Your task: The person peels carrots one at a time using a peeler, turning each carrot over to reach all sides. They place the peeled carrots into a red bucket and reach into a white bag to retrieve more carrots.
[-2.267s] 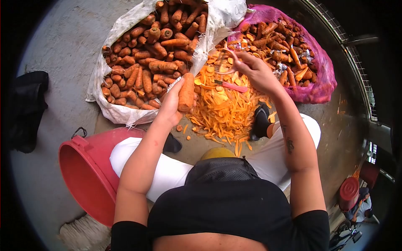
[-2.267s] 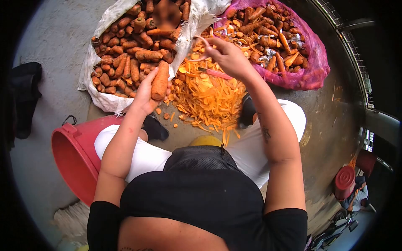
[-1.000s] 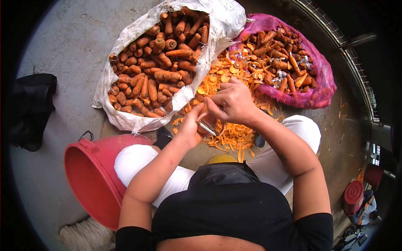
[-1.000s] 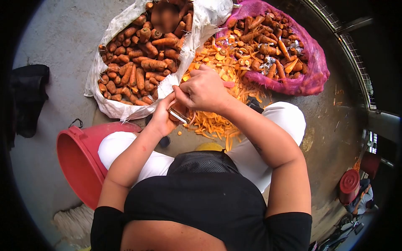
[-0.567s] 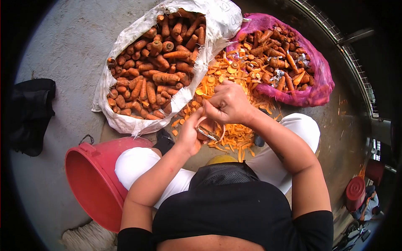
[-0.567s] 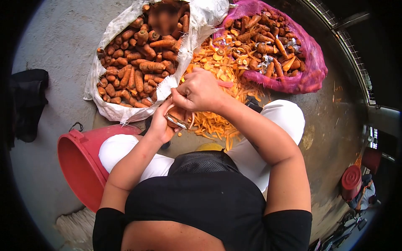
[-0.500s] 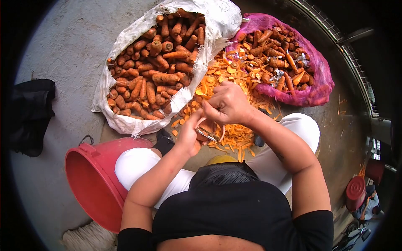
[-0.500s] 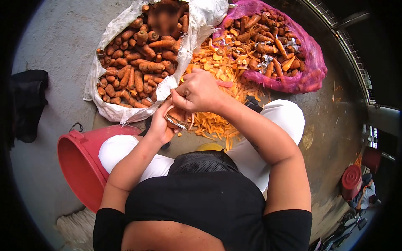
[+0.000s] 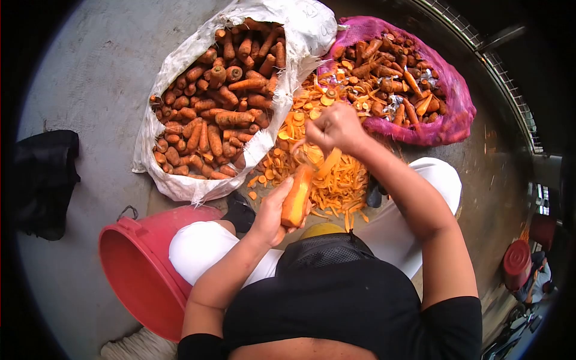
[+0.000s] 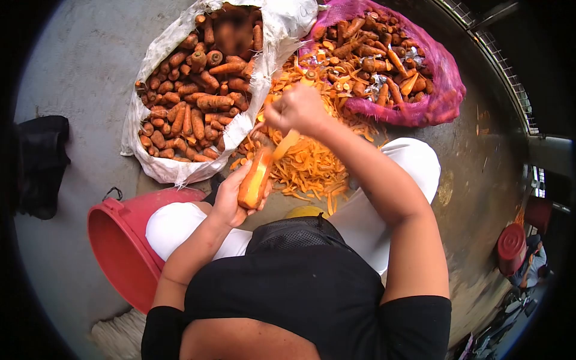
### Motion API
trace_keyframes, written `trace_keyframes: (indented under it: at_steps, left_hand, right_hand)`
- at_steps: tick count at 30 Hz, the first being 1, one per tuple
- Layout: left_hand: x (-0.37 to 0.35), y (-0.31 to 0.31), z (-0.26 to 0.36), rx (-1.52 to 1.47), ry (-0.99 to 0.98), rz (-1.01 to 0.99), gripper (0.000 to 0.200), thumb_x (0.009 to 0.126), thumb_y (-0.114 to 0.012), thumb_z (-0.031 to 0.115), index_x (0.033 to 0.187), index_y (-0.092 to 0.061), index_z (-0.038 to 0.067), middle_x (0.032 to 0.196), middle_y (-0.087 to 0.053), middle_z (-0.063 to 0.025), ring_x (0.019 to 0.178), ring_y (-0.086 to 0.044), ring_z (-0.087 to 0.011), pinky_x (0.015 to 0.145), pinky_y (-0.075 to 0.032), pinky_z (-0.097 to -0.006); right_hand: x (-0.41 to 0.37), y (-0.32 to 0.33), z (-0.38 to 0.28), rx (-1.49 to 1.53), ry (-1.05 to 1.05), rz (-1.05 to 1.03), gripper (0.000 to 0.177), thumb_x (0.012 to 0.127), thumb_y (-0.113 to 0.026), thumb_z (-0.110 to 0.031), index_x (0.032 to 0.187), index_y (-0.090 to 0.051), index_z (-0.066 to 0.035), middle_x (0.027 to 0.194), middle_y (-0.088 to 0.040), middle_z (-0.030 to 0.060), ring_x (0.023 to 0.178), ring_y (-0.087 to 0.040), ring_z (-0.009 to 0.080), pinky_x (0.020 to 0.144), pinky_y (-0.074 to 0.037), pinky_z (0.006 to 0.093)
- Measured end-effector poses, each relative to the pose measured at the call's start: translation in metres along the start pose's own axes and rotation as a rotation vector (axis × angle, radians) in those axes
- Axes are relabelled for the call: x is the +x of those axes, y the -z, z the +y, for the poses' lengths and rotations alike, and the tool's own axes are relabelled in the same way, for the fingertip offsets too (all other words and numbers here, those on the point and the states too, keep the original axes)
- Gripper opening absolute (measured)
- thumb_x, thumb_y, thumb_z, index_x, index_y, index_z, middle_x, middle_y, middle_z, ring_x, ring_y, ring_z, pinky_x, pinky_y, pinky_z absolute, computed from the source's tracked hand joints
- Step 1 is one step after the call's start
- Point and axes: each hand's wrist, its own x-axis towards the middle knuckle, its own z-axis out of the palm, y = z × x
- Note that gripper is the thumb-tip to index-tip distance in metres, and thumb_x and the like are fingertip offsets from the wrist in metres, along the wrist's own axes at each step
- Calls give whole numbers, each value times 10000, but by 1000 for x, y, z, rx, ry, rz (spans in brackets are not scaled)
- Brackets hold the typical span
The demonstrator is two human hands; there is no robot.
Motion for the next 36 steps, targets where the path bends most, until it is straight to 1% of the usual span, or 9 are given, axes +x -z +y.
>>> trace_keyframes:
  at_steps: [1,3,7,8,11,19,22,31,36]
  left_hand:
    - [-2,-1,2,28,-14,-34,437,1000,-298,424,1179,-461,60,734,-565,-124,484,-553,-178,335,-378,-218]
    - [-4,3,6,-6,-11,-53,456,1000,-300,441,1212,-450,66,747,-566,-116,503,-562,-173,347,-394,-223]
    - [1,3,10,-125,-72,86,461,999,-325,458,1241,-436,82,765,-565,-100,554,-588,-171,375,-432,-236]
    - [5,12,11,-144,-82,28,442,995,-355,453,1221,-461,89,833,-588,-96,618,-611,-186,435,-479,-263]
    - [19,15,10,-158,-77,174,413,995,-371,421,1188,-492,76,884,-608,-101,654,-623,-203,491,-506,-288]
    - [32,23,1,-251,1,151,391,992,-327,363,1144,-539,71,990,-643,-73,809,-639,-192,635,-517,-319]
    - [28,12,4,-268,7,271,374,984,-357,361,1128,-548,74,1011,-638,-64,843,-638,-194,696,-523,-321]
    - [26,11,3,-253,12,271,366,977,-383,371,1113,-551,75,1001,-636,-50,876,-630,-183,734,-521,-310]
    - [29,30,-8,-283,-79,10,368,990,-359,362,1106,-545,66,983,-628,-62,855,-627,-180,718,-522,-307]
  right_hand:
    - [3,2,13,-92,-4,38,372,795,-558,-275,457,-609,-128,404,-481,74,410,-516,260,525,-448,356]
    - [8,11,30,-176,-338,-38,374,811,-543,-278,471,-627,-147,398,-493,55,406,-534,222,558,-467,342]
    - [22,24,11,-189,-157,77,413,853,-524,-283,469,-623,-166,385,-478,24,357,-470,192,582,-442,322]
    - [24,27,-2,-184,-135,-19,351,833,-553,-281,527,-677,-162,408,-492,21,438,-501,197,563,-418,340]
    - [20,21,-33,36,31,50,329,797,-611,-246,482,-608,-152,422,-469,23,443,-459,198,518,-369,349]
    - [8,16,-59,180,173,-36,335,778,-619,-191,459,-526,-147,473,-511,3,483,-473,203,522,-347,343]
    - [6,16,-60,178,178,-51,352,777,-619,-188,449,-498,-144,473,-513,1,484,-472,207,518,-344,345]
    - [5,13,-63,195,228,-45,366,776,-621,-178,442,-476,-142,471,-509,1,481,-467,209,512,-343,346]
    - [2,9,-61,236,216,-51,364,783,-610,-178,445,-480,-141,464,-503,4,466,-465,212,515,-354,346]
